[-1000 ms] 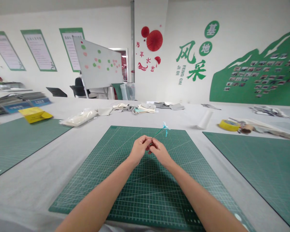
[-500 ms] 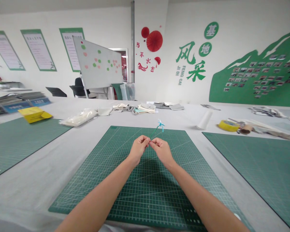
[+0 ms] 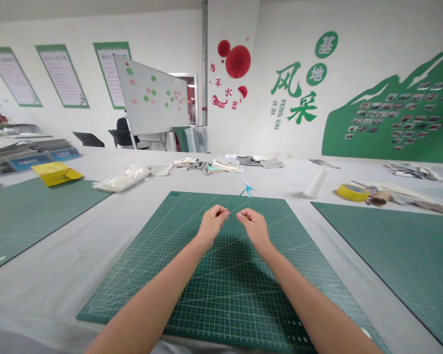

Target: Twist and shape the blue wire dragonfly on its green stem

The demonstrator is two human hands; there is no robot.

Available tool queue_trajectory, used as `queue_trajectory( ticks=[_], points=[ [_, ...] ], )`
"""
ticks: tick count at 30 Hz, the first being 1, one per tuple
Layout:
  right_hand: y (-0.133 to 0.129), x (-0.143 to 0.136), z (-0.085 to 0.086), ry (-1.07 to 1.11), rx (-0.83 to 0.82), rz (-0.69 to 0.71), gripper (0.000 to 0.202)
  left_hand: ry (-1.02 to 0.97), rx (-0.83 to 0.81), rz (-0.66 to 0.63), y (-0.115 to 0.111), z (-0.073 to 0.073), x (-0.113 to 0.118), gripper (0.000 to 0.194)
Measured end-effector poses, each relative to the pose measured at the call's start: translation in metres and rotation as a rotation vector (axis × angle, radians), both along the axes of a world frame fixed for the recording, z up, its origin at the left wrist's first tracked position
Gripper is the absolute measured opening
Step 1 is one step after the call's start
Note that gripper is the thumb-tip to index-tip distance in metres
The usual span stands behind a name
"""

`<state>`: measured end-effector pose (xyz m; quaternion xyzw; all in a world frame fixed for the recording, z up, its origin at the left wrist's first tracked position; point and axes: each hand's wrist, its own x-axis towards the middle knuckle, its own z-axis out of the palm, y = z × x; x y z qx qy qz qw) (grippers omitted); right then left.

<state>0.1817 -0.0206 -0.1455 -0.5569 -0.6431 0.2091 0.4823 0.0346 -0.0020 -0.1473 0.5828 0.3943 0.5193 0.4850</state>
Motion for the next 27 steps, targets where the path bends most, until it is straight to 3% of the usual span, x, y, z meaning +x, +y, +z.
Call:
queue_trajectory(
  ticks=[4, 7, 12, 19, 27],
  points=[
    [0.003, 0.004, 0.000, -0.105, 0.084, -0.006, 0.030, -0.034, -0.022, -0.038, -0.001, 0.005, -0.002, 0.015],
    [0.001, -0.003, -0.001, 0.118, 0.096, 0.100, 0.032, -0.017, -0.015, -0.066, -0.004, 0.008, 0.000, 0.015],
    [-0.007, -0.018, 0.000, 0.521, -0.155, 0.348, 0.028, 0.002, 0.021, -0.096, -0.009, 0.010, 0.003, 0.012],
    [-0.007, -0.015, 0.005, 0.612, -0.205, 0.240, 0.025, 0.005, 0.034, -0.086, -0.009, 0.010, 0.003, 0.013],
    [-0.002, -0.010, 0.002, 0.425, -0.022, 0.083, 0.024, -0.007, 0.002, -0.098, -0.009, 0.012, 0.005, 0.014]
  ],
)
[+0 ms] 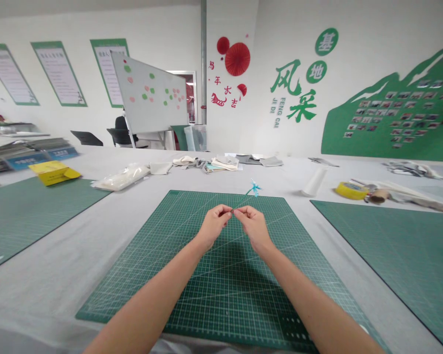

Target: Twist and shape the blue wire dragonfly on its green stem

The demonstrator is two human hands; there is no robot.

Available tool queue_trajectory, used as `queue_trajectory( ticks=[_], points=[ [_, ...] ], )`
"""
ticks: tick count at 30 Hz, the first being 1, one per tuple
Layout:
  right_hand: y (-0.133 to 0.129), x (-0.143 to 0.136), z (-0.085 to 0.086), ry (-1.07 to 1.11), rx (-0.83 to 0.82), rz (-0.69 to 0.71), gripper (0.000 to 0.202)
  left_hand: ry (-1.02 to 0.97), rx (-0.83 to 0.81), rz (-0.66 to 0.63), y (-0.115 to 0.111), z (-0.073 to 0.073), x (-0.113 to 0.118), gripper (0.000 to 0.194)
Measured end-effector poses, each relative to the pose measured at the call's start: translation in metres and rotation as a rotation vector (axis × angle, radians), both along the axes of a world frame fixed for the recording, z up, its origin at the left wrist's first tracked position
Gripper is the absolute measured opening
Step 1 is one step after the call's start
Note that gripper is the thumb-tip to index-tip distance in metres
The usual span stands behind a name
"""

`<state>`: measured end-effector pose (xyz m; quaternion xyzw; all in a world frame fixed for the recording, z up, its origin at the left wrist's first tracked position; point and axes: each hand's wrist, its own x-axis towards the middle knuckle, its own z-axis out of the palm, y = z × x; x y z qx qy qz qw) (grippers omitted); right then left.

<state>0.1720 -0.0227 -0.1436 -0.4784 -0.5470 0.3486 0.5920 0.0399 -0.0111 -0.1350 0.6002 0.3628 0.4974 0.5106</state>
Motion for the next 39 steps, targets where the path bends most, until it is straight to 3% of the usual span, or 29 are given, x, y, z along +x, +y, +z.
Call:
queue_trajectory(
  ticks=[6, 10, 19, 24, 28, 33, 39],
  points=[
    [-0.011, 0.001, 0.011, -0.425, 0.098, -0.081, 0.019, 0.014, 0.010, 0.092, 0.006, -0.007, -0.005, 0.014],
    [-0.019, 0.000, 0.016, -0.717, 0.232, -0.084, 0.019, 0.151, 0.065, 0.163, 0.007, -0.009, -0.007, 0.014],
    [-0.020, 0.009, 0.021, -1.094, 0.392, -0.205, 0.021, 0.608, 0.475, 0.314, 0.000, 0.002, -0.013, 0.011],
    [-0.016, 0.017, 0.024, -1.035, 0.388, -0.187, 0.019, 0.703, 0.628, 0.241, -0.001, 0.006, -0.016, 0.014],
    [-0.012, 0.027, 0.031, -0.884, 0.354, -0.115, 0.016, 0.703, 0.659, 0.131, 0.003, 0.010, -0.020, 0.016],
    [-0.005, 0.041, 0.036, -0.768, 0.169, 0.004, 0.019, 0.624, 0.599, -0.075, 0.005, 0.014, -0.024, 0.014],
    [0.007, 0.057, 0.029, -0.507, -0.012, 0.288, 0.025, 0.525, 0.454, -0.242, 0.003, 0.020, -0.028, 0.012]
  ],
)
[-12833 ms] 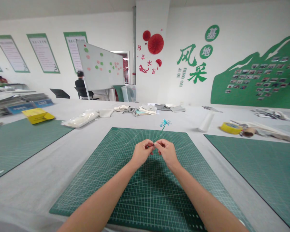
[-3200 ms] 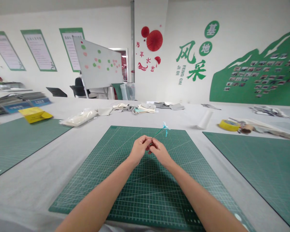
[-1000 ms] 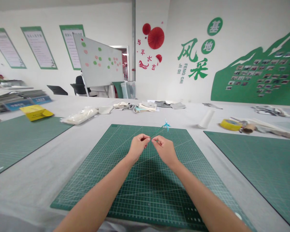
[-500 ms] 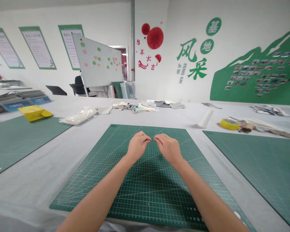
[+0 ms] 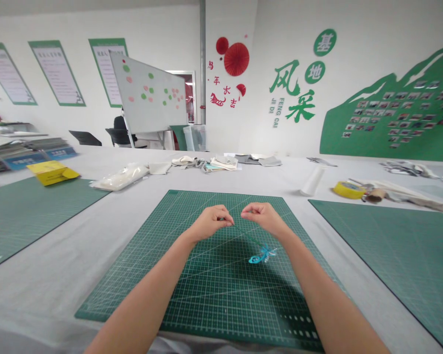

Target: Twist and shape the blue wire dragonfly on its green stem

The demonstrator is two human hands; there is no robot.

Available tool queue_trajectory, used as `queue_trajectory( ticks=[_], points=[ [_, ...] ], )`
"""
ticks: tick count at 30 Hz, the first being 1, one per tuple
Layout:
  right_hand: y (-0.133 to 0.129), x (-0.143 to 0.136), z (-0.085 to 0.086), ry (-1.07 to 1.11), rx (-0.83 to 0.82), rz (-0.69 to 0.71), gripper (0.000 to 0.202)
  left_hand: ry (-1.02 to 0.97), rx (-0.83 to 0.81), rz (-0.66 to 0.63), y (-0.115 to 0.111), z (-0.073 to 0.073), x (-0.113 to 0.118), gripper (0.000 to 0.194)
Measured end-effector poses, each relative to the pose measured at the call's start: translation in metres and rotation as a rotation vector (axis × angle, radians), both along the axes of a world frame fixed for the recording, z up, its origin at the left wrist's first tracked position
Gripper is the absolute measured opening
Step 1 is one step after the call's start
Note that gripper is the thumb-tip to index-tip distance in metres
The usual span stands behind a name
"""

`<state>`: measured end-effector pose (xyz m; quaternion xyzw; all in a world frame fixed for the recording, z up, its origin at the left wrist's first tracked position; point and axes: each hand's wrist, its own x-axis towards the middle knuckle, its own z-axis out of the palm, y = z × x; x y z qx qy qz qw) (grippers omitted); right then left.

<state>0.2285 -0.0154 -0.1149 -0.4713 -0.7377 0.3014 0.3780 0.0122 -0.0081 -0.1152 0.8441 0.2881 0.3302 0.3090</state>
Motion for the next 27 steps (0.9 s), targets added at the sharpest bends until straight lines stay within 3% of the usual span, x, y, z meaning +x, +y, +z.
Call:
queue_trajectory(
  ticks=[4, 8, 13, 19, 27],
  points=[
    [0.004, 0.001, -0.007, 0.193, -0.189, 0.089, 0.028, -0.124, -0.120, -0.043, -0.001, 0.004, -0.002, 0.011],
    [0.005, -0.012, -0.016, 0.312, -0.266, 0.063, 0.029, -0.283, -0.241, 0.065, 0.001, 0.000, 0.000, 0.013],
    [0.005, -0.029, -0.025, 0.251, -0.157, 0.009, 0.023, -0.380, -0.340, 0.204, 0.004, -0.007, 0.006, 0.017],
    [-0.004, -0.042, -0.021, 0.058, 0.083, 0.008, 0.015, -0.437, -0.333, 0.312, 0.006, -0.011, 0.007, 0.017],
    [-0.019, -0.052, -0.017, -0.183, 0.268, -0.028, 0.016, -0.259, -0.104, 0.436, 0.008, -0.017, 0.008, 0.012]
  ],
)
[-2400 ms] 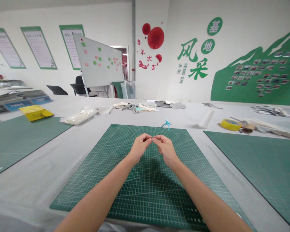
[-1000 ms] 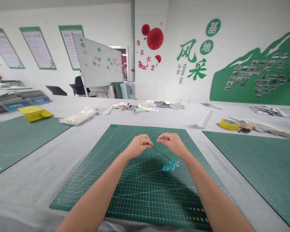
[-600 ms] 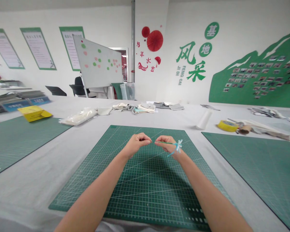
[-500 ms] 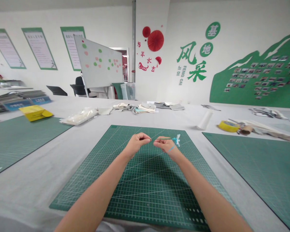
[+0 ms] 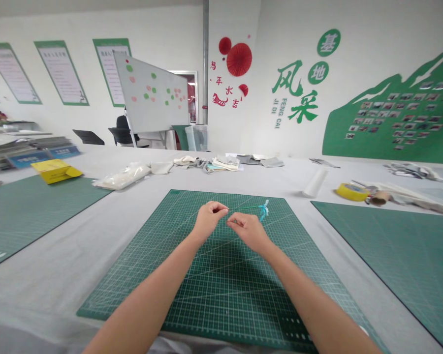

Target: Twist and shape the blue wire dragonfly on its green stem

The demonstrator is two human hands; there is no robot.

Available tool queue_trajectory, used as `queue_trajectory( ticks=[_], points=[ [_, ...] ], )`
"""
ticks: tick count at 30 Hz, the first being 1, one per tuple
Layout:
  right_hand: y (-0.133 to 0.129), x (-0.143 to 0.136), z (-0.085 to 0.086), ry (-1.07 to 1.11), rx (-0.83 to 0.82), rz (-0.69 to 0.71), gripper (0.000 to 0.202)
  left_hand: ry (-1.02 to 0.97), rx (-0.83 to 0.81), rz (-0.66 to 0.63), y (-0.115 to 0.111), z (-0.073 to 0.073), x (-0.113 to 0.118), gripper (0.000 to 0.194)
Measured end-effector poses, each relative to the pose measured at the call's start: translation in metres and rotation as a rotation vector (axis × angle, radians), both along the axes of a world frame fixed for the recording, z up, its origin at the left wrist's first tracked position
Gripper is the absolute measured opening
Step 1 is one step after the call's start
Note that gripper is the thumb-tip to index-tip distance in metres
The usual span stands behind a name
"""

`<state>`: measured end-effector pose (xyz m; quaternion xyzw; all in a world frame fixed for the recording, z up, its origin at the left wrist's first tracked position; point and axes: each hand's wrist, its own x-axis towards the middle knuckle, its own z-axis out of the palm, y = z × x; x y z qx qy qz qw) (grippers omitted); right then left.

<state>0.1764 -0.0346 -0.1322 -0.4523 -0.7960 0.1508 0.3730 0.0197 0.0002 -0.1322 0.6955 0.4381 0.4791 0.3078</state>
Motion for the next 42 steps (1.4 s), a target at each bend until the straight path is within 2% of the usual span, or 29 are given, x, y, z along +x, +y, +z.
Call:
queue_trajectory(
  ticks=[4, 9, 15, 21, 28, 35, 38, 42],
  points=[
    [-0.005, -0.001, 0.005, -0.084, 0.084, 0.004, 0.019, 0.165, 0.153, 0.078, -0.004, 0.002, 0.001, 0.011],
    [-0.007, 0.000, 0.009, -0.097, 0.153, -0.055, 0.022, 0.262, 0.230, 0.083, -0.008, 0.004, 0.001, 0.010],
    [-0.008, 0.008, 0.014, -0.022, 0.233, -0.149, 0.022, 0.294, 0.279, -0.017, -0.010, 0.005, 0.002, 0.011],
    [-0.001, 0.017, 0.015, 0.000, 0.228, -0.192, 0.021, 0.363, 0.307, -0.113, -0.011, 0.009, 0.002, 0.014],
    [0.011, 0.032, 0.015, 0.041, 0.063, -0.125, 0.020, 0.367, 0.296, -0.242, -0.011, 0.015, -0.002, 0.014],
    [0.023, 0.048, 0.012, 0.263, -0.198, 0.006, 0.022, 0.135, 0.136, -0.380, -0.010, 0.018, -0.006, 0.010],
    [0.026, 0.045, 0.007, 0.353, -0.275, 0.018, 0.023, 0.042, 0.072, -0.358, -0.009, 0.016, -0.005, 0.010],
    [0.028, 0.033, -0.004, 0.423, -0.333, 0.026, 0.021, -0.036, -0.005, -0.241, -0.006, 0.010, -0.003, 0.015]
  ],
)
